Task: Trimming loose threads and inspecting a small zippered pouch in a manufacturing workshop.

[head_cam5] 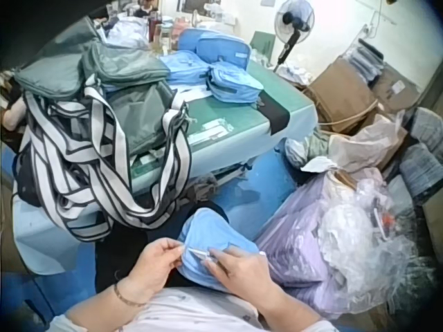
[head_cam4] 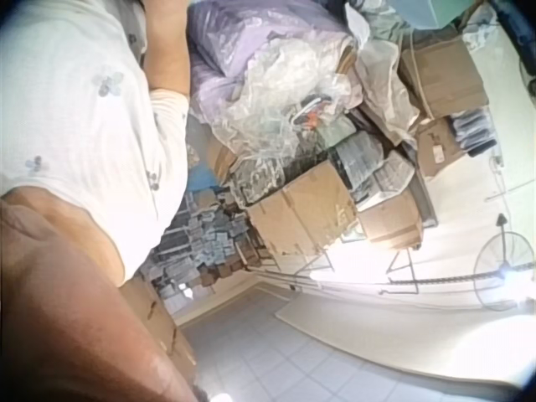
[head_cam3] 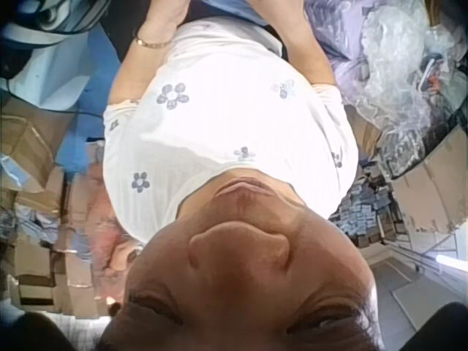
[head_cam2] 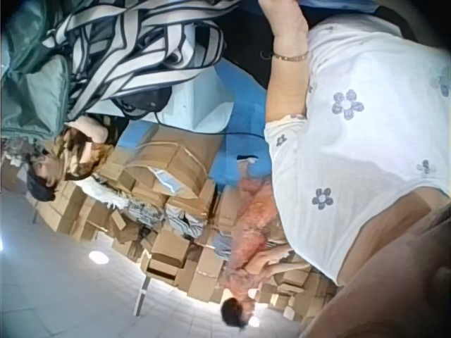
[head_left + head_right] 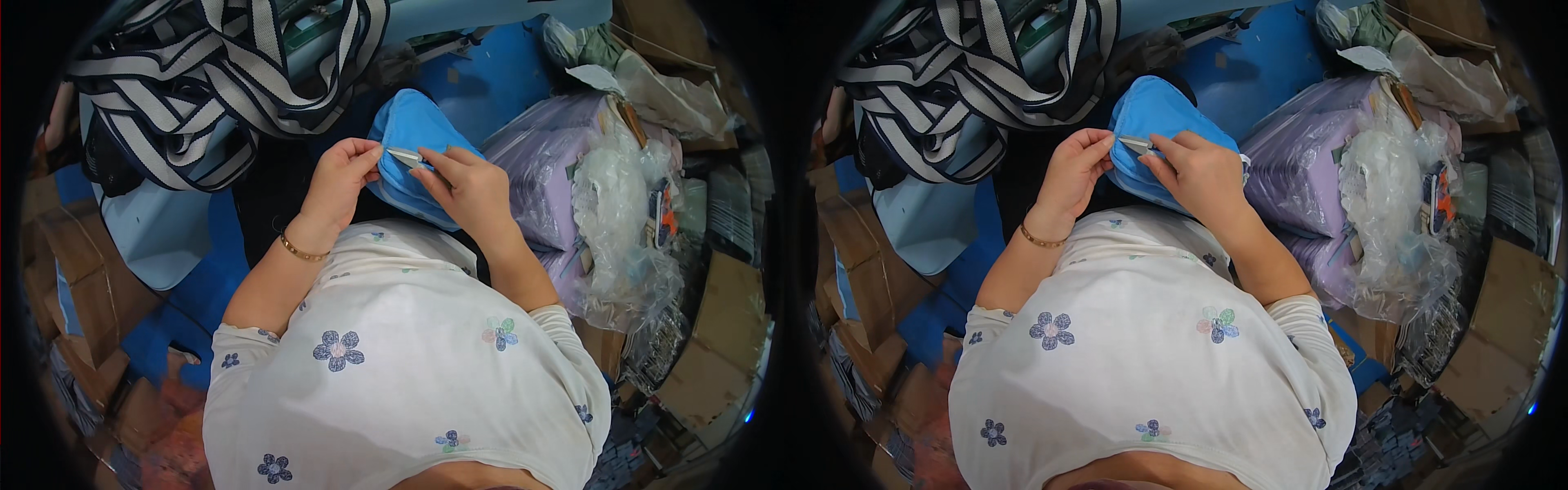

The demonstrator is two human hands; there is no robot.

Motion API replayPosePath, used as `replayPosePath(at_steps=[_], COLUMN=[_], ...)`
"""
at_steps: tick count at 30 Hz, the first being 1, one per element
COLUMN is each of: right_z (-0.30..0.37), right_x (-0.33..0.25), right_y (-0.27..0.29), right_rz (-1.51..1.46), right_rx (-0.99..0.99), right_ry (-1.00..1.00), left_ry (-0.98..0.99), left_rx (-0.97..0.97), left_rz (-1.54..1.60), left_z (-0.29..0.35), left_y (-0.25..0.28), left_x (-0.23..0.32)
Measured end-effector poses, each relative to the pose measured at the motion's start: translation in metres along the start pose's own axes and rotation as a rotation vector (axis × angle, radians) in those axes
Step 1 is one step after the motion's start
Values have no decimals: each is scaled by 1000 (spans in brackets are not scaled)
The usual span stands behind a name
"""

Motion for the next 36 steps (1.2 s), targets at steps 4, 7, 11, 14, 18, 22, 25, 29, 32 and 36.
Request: replayPosePath(at_steps=[4,7,11,14,18,22,25,29,32,36], right_z=[1,3,2,1,-1,1,3,2,0,1], right_x=[-6,-3,-3,-4,-5,-3,-1,-3,-7,-2], right_y=[3,2,3,2,2,2,3,2,3,1], right_rz=[40,17,14,20,43,36,23,38,37,41], right_rx=[48,51,34,48,36,26,38,30,50,47], right_ry=[52,33,17,32,47,53,35,34,60,38], left_ry=[2,2,-2,3,-1,2,2,-4,2,-2], left_rx=[6,8,-11,5,-5,-13,-10,-6,-14,-27], left_rz=[5,4,-1,0,0,1,0,-4,-8,-2], left_z=[0,0,-1,0,0,0,0,0,1,0], left_y=[2,2,2,1,0,0,1,1,0,0], left_x=[-2,-2,-1,-1,0,-1,-2,-1,-1,-2])
Point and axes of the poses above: each hand's wrist, its own z-axis away from the middle knuckle, its own y-axis out of the back of the hand, x = y × z, the point moved 7 cm from there along -z, towards the middle knuckle, and after that the axes turned 11 degrees about y, right-handed, at the moved point
